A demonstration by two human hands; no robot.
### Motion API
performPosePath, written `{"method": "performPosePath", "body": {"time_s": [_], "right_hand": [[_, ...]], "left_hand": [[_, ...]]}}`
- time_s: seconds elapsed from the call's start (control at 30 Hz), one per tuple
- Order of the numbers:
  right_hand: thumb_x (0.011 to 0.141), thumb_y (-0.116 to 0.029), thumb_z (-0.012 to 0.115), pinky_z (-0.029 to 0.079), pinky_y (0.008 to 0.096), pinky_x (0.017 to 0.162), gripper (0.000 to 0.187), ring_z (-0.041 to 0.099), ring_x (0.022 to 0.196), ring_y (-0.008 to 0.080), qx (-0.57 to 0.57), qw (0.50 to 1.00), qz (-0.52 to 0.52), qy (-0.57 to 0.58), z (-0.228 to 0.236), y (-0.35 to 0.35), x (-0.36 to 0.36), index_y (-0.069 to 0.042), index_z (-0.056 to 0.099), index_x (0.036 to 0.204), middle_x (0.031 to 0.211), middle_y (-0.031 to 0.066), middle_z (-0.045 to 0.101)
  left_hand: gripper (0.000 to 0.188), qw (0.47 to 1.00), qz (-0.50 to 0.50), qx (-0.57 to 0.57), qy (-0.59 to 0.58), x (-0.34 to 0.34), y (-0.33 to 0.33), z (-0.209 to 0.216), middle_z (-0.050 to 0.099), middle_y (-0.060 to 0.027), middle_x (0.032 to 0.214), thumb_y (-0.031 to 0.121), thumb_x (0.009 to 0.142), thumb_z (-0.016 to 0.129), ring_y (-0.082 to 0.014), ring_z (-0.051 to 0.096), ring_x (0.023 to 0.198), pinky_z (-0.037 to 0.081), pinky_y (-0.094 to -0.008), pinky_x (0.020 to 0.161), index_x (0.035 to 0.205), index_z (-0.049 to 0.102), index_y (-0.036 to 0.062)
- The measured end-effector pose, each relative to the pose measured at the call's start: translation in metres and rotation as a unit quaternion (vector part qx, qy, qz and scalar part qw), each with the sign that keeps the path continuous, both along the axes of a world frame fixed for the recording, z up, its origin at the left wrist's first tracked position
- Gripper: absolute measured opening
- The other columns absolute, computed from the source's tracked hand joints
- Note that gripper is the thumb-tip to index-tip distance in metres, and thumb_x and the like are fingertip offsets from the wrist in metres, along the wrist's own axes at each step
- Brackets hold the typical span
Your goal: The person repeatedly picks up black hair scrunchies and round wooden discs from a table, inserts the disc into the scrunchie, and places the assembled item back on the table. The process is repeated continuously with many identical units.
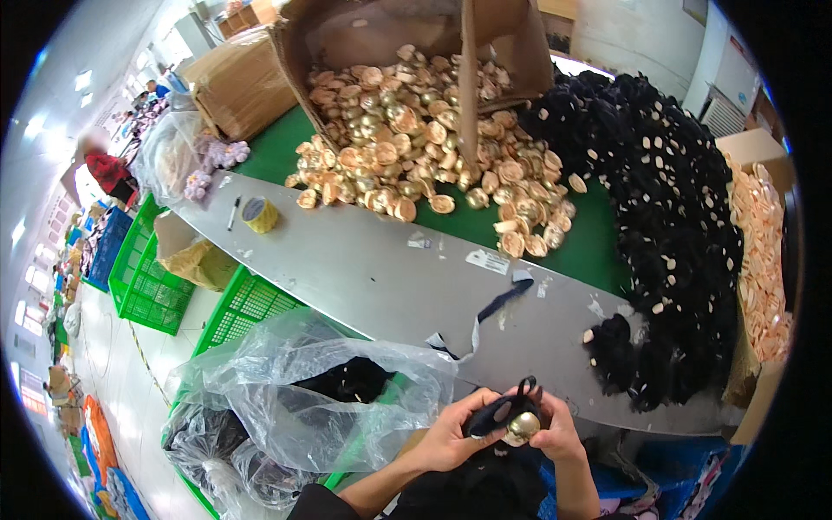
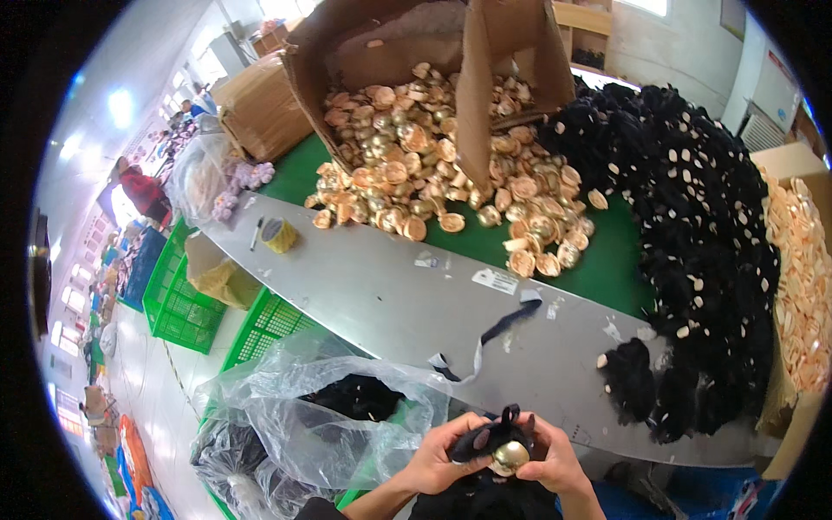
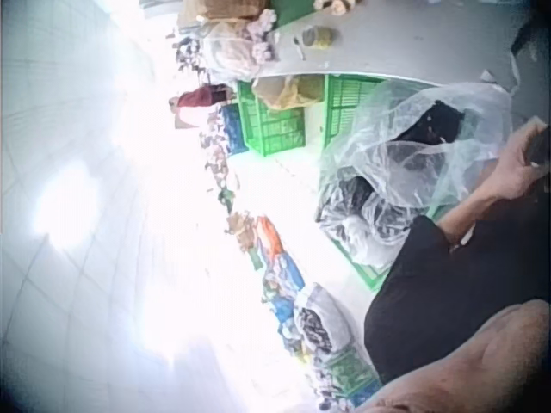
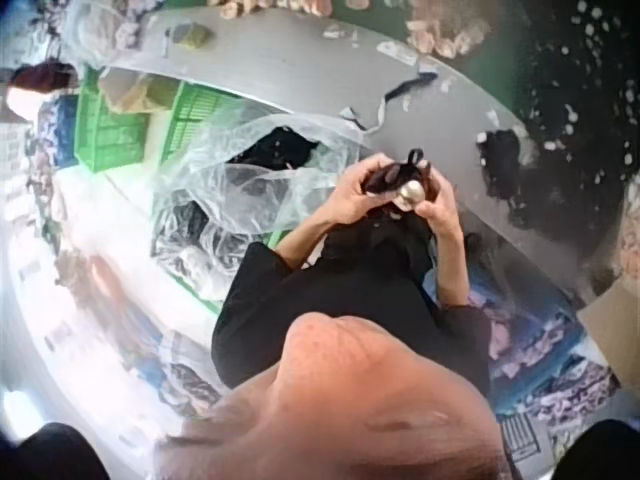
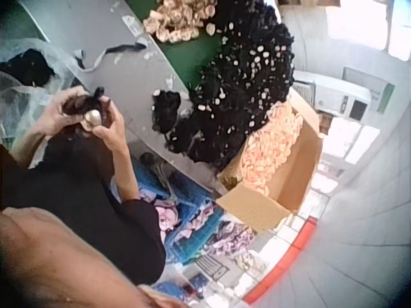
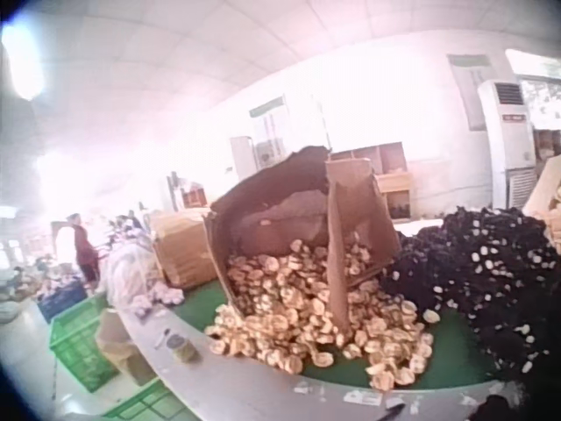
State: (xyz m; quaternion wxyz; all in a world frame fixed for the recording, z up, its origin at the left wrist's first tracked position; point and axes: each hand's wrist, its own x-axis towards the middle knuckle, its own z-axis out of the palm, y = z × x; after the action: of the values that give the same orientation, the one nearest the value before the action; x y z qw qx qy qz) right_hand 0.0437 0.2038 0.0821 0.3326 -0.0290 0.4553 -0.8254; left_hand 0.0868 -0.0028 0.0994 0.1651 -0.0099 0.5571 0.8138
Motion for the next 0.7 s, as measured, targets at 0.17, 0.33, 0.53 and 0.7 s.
{"method": "performPosePath", "body": {"time_s": [0.17,0.33,0.53,0.7], "right_hand": [[0.07,-0.023,0.093,0.054,0.0296,0.079,0.069,0.066,0.093,0.0182,-0.063,0.997,0.001,-0.05,-0.005,-0.001,0.001,0.001,0.059,0.125,0.11,0.0088,0.066],[0.073,-0.029,0.093,0.055,0.0325,0.092,0.069,0.068,0.097,0.0172,-0.068,0.998,0.006,-0.018,-0.017,-0.004,0.003,0.008,0.061,0.121,0.11,0.01,0.069],[0.073,-0.027,0.093,0.054,0.0314,0.09,0.068,0.067,0.097,0.0167,-0.053,0.998,-0.014,-0.011,-0.011,-0.016,0.008,0.007,0.061,0.122,0.109,0.0091,0.069],[0.069,-0.028,0.095,0.054,0.0293,0.088,0.067,0.067,0.093,0.015,-0.033,0.999,-0.033,0.002,-0.009,-0.02,0.01,0.004,0.064,0.118,0.107,0.0073,0.07]], "left_hand": [[0.027,1.0,0.0,0.001,0.028,0.0,0.003,0.001,0.058,-0.0034,0.117,0.002,0.093,0.071,-0.0106,0.055,0.107,0.044,-0.0272,0.095,0.116,0.058,0.0025],[0.029,0.997,0.005,-0.03,0.065,-0.001,-0.007,0.001,0.058,-0.0064,0.121,0.004,0.094,0.069,-0.0135,0.054,0.113,0.041,-0.0296,0.1,0.121,0.059,0.0014],[0.028,0.994,0.004,-0.009,0.109,-0.004,-0.015,-0.005,0.057,-0.0062,0.124,0.005,0.096,0.066,-0.0141,0.053,0.117,0.039,-0.0298,0.103,0.123,0.059,0.0014],[0.029,0.993,0.007,0.016,0.119,-0.007,-0.013,-0.005,0.055,-0.0071,0.126,0.009,0.098,0.064,-0.0164,0.052,0.119,0.038,-0.0315,0.106,0.125,0.057,0.0013]]}}
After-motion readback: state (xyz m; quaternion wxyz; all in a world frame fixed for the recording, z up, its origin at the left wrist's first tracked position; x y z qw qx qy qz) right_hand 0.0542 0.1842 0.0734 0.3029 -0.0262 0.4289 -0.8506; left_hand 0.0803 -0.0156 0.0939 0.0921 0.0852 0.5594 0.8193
